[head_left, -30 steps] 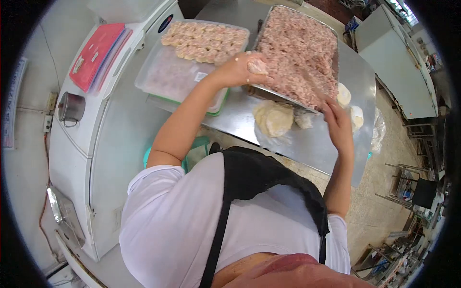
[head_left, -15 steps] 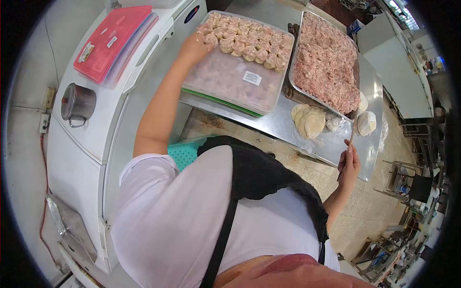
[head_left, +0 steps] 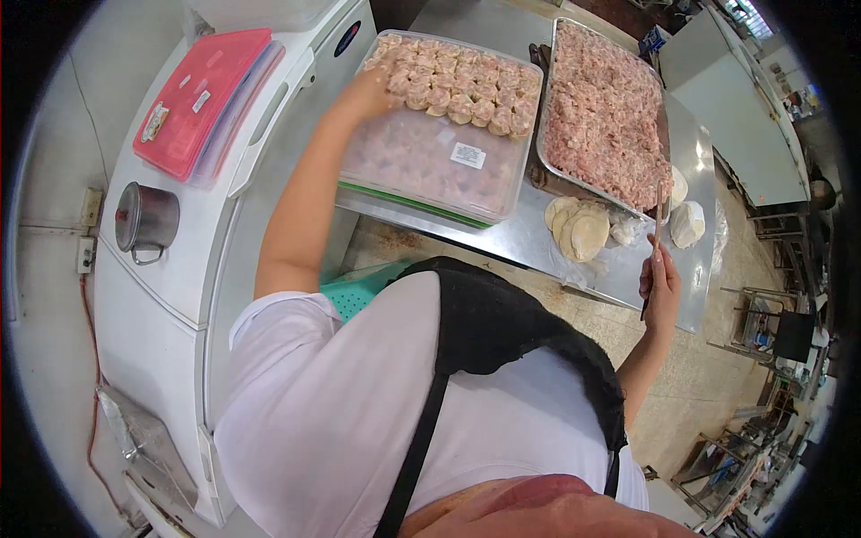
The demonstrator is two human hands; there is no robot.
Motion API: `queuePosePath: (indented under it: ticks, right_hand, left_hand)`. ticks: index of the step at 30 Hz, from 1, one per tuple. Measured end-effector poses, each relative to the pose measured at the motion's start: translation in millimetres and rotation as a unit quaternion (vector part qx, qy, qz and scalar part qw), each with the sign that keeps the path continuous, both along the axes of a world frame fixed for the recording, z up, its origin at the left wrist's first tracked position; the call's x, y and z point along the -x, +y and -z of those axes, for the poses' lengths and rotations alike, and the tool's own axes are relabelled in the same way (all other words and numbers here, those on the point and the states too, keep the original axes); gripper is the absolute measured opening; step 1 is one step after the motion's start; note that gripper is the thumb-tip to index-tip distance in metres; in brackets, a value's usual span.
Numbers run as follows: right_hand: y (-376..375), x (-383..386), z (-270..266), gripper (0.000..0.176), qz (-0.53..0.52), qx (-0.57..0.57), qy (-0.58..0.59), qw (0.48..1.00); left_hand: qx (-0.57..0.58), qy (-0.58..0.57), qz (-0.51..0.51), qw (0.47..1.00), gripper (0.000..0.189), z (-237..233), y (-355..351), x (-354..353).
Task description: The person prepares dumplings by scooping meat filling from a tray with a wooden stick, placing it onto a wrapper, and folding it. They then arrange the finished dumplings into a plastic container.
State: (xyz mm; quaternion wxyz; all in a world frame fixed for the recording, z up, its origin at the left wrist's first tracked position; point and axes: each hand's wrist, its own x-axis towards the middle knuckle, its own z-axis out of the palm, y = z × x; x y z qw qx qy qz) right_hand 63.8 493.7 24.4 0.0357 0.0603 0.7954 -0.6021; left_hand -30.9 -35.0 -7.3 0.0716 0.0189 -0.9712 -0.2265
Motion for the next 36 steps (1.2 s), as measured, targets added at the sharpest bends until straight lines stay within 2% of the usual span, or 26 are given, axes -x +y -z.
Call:
queuePosePath:
  ticks: [2,4,6,8,9,11,12,13,14,15,17,18,19,20,21,22,24,25,27,31,34,36]
  right_hand:
    - [5,12,2,0.031,-0.014,-0.027,0.034,0.999]
    - [17,30,-1,0.028,-0.049,-0.030,0.011,0.998]
    - [30,52,-4,0.025,-0.078,-0.033,-0.011,0.996]
    - [48,82,-5,0.019,-0.175,-0.061,-0.041,0.982]
    - [60,101,0,0.019,-0.200,-0.136,-0.013,0.970]
    - [86,143,10,0.026,-0.230,-0.312,0.074,0.919]
    - [99,163,12,0.031,-0.235,-0.410,0.133,0.871]
    - [103,176,2,0.033,-0.220,-0.462,0.130,0.849]
    - [102,190,-10,0.034,-0.207,-0.511,0.126,0.824]
    - [105,207,-11,0.034,-0.201,-0.507,0.124,0.829]
    - [111,239,-9,0.026,-0.178,-0.583,0.161,0.776]
    - [113,249,2,0.026,-0.176,-0.580,0.160,0.779]
    - [111,258,20,0.022,-0.191,-0.590,0.208,0.756]
    - [108,263,32,0.018,-0.204,-0.598,0.258,0.731]
    - [100,255,36,0.016,-0.213,-0.588,0.257,0.736]
    - [89,239,38,0.014,-0.223,-0.579,0.257,0.741]
    - [74,200,44,0.015,-0.254,-0.534,0.267,0.761]
    - [79,195,47,0.015,-0.254,-0.531,0.268,0.762]
    - [86,190,51,0.015,-0.271,-0.480,0.290,0.782]
    - [98,224,41,0.016,-0.271,-0.461,0.237,0.811]
    - [86,271,42,0.017,-0.256,-0.489,0.259,0.792]
    - [68,290,47,0.017,-0.231,-0.503,0.301,0.776]
  left_hand:
    - [0.029,-0.015,-0.009,0.999,0.081,2,-15,-5]
    - [0.059,-0.029,-0.018,0.998,0.080,6,-19,-7]
    - [0.057,-0.062,-0.094,0.992,0.077,11,-9,-6]
    - [0.059,-0.023,-0.087,0.994,0.076,17,3,-3]
    - [0.057,0.012,-0.083,0.995,0.076,23,7,0]
    - [0.077,0.179,-0.021,0.981,0.072,48,-1,2]
    - [0.100,0.100,-0.086,0.986,0.071,34,19,-3]
    - [0.125,0.019,-0.153,0.980,0.069,13,39,-16]
    - [0.128,0.040,-0.150,0.980,0.066,-8,67,-28]
    - [0.131,0.059,-0.149,0.978,0.063,-27,101,-37]
    - [0.029,0.037,-0.148,0.988,0.058,-44,161,-44]
    - [-0.019,0.070,-0.066,0.995,0.056,-34,186,-45]
    - [-0.066,0.101,0.017,0.993,0.053,-23,211,-46]
    - [-0.136,0.024,0.041,0.990,0.049,-26,250,-51]
    - [-0.144,-0.026,0.082,0.986,0.044,-26,284,-48]
    - [-0.087,0.055,0.160,0.982,0.037,-7,307,-47]
    - [-0.123,0.017,0.216,0.968,0.037,27,346,-48]
    - [-0.120,0.016,0.215,0.969,0.037,41,359,-46]
    - [-0.130,0.001,0.291,0.948,0.036,57,380,-48]
    - [-0.052,0.034,0.243,0.968,0.033,65,393,-50]
    - [-0.060,0.043,0.251,0.965,0.025,82,384,-44]
    - [-0.140,0.001,0.229,0.963,0.017,74,380,-43]
